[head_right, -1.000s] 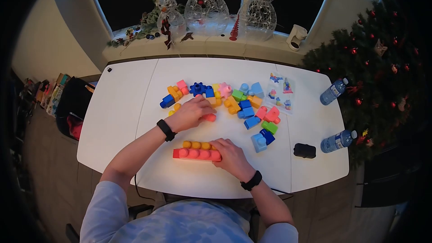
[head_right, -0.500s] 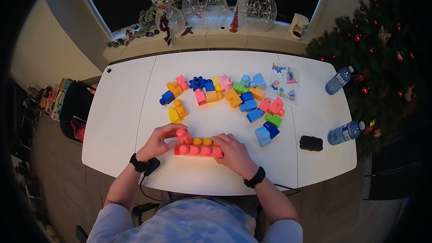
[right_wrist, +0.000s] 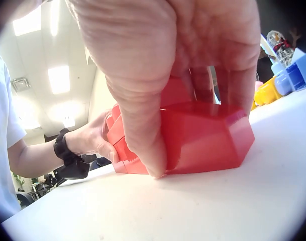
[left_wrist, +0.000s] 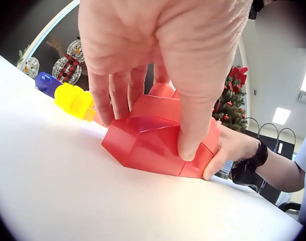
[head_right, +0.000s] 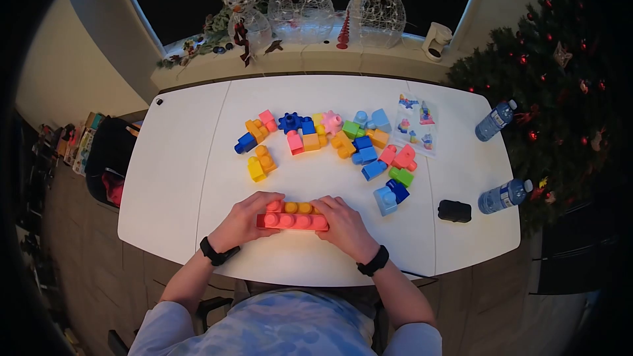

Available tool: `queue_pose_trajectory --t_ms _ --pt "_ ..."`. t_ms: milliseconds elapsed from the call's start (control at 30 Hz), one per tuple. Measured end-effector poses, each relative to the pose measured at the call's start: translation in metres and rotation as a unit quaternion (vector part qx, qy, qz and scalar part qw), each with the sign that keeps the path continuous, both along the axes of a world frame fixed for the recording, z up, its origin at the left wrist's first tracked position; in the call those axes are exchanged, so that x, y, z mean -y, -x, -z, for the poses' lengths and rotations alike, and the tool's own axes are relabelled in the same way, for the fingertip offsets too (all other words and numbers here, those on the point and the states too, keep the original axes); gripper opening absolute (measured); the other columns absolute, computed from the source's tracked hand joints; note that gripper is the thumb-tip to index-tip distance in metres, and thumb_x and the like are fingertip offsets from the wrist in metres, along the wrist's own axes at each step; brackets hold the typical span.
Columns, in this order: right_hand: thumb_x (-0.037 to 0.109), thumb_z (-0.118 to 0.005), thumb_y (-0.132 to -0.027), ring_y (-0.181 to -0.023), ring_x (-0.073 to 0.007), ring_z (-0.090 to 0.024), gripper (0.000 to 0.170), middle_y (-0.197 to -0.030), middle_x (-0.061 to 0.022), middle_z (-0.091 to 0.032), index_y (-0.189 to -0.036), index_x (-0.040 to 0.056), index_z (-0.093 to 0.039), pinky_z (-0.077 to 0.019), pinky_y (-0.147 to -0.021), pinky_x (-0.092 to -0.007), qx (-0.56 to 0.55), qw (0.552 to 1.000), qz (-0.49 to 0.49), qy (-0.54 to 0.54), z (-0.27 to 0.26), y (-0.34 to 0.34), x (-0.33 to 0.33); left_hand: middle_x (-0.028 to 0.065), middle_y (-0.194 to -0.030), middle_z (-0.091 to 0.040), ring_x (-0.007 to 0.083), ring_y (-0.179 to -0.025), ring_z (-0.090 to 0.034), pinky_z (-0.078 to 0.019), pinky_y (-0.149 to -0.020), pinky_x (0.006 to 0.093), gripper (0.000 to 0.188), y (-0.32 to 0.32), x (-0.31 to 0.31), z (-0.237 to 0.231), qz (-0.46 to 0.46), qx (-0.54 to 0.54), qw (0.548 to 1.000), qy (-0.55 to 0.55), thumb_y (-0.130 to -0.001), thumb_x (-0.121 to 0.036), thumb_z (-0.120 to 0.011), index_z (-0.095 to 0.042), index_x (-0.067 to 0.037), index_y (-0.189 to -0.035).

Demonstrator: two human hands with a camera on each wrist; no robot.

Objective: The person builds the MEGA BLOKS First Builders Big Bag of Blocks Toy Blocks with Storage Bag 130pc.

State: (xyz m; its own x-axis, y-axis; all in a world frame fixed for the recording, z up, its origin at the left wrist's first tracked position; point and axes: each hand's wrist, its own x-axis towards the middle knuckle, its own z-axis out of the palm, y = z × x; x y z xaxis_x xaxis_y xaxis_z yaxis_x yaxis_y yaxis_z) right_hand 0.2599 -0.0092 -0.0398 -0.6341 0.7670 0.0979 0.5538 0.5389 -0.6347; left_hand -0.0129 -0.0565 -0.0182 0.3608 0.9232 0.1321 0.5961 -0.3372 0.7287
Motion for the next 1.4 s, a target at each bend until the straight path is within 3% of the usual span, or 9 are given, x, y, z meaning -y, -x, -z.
queue_pose_trajectory --t_ms 233,300,533,600,833,900,1033,1267,1400 --pt "0.007 -0.081 -0.069 -0.112 -0.0323 -0.061 0.063 -0.121 -0.0089 -0.063 -0.129 0.0065 -0.061 -0.0523 -0.097 -0.0422 0.008 1.000 -0.004 0.003 -0.003 0.001 -0.001 0.0132 -0.127 -0.065 0.0334 -0.114 -0.066 -0.0565 -0.098 0.0408 0.075 0.000 -0.001 0.002 -0.014 0.014 1.000 -0.003 -0.074 -0.011 -0.087 -0.054 -0.011 -0.141" --pt "0.009 -0.083 -0.071 -0.119 -0.0317 -0.060 0.068 -0.129 -0.0106 -0.063 -0.134 0.0066 -0.059 -0.0515 -0.100 -0.0407 0.029 0.999 -0.016 0.011 -0.004 -0.001 -0.002 0.0161 -0.124 -0.066 0.0341 -0.109 -0.068 -0.0576 -0.096 0.0418 0.074 0.000 0.000 0.004 -0.059 0.080 0.990 0.098 -0.072 -0.012 -0.088 -0.055 -0.008 -0.138" --pt "0.013 -0.083 -0.077 -0.129 -0.0301 -0.057 0.074 -0.144 -0.0149 -0.058 -0.145 0.0073 -0.054 -0.0464 -0.108 -0.0398 0.052 0.996 -0.054 0.038 -0.057 -0.038 -0.053 0.0180 -0.120 -0.067 0.0340 -0.102 -0.070 -0.0584 -0.092 0.0421 0.070 0.007 -0.006 0.020 -0.052 0.036 0.994 0.088 -0.069 -0.015 -0.091 -0.058 -0.004 -0.130" --pt "0.013 -0.080 -0.080 -0.126 -0.0341 -0.059 0.066 -0.137 -0.0177 -0.062 -0.141 0.0051 -0.056 -0.0499 -0.104 -0.0419 0.048 0.997 0.056 0.006 -0.075 -0.031 -0.073 0.0145 -0.119 -0.069 0.0294 -0.098 -0.074 -0.0609 -0.088 0.0385 0.073 0.009 -0.008 0.026 -0.042 0.026 0.996 0.078 -0.068 -0.021 -0.094 -0.059 -0.004 -0.129" --pt "0.019 -0.075 -0.087 -0.117 -0.0353 -0.063 0.050 -0.127 -0.0191 -0.064 -0.131 0.0038 -0.061 -0.0538 -0.094 -0.0454 -0.007 0.998 0.031 -0.050 -0.041 0.060 -0.132 0.0151 -0.116 -0.070 0.0296 -0.100 -0.074 -0.0601 -0.089 0.0384 0.071 0.009 -0.008 0.024 -0.048 0.003 0.997 0.065 -0.067 -0.018 -0.093 -0.060 -0.004 -0.128" --pt "0.023 -0.076 -0.087 -0.112 -0.0371 -0.063 0.053 -0.120 -0.0186 -0.063 -0.133 0.0048 -0.059 -0.0548 -0.090 -0.0471 0.073 0.982 0.022 -0.171 -0.026 0.079 -0.135 0.0158 -0.115 -0.070 0.0303 -0.100 -0.073 -0.0594 -0.090 0.0382 0.070 0.008 -0.008 0.026 -0.042 0.024 0.996 0.068 -0.068 -0.018 -0.093 -0.060 -0.004 -0.128" --pt "0.026 -0.078 -0.085 -0.110 -0.0356 -0.062 0.050 -0.113 -0.0161 -0.061 -0.127 0.0064 -0.061 -0.0567 -0.084 -0.0458 0.117 0.969 0.005 -0.217 -0.009 0.101 -0.133 0.0163 -0.115 -0.070 0.0316 -0.101 -0.073 -0.0591 -0.092 0.0387 0.069 0.008 -0.006 0.022 -0.043 0.022 0.997 0.054 -0.067 -0.018 -0.093 -0.060 -0.004 -0.127" --pt "0.015 -0.073 -0.085 -0.108 -0.0349 -0.063 0.034 -0.109 -0.0156 -0.063 -0.115 0.0051 -0.061 -0.0571 -0.079 -0.0450 0.145 0.954 -0.016 -0.262 0.014 0.107 -0.136 0.0187 -0.111 -0.069 0.0382 -0.103 -0.067 -0.0551 -0.092 0.0445 0.066 0.006 -0.006 0.023 -0.048 0.048 0.996 0.066 -0.066 -0.017 -0.089 -0.060 -0.006 -0.124" --pt "0.008 -0.073 -0.081 -0.100 -0.0350 -0.067 0.031 -0.103 -0.0169 -0.066 -0.110 0.0053 -0.062 -0.0567 -0.079 -0.0449 0.100 0.981 -0.014 -0.166 0.003 0.095 -0.121 0.0189 -0.111 -0.070 0.0382 -0.102 -0.068 -0.0553 -0.092 0.0443 0.066 0.007 -0.005 0.025 -0.048 0.052 0.996 0.060 -0.065 -0.017 -0.090 -0.060 -0.006 -0.124"
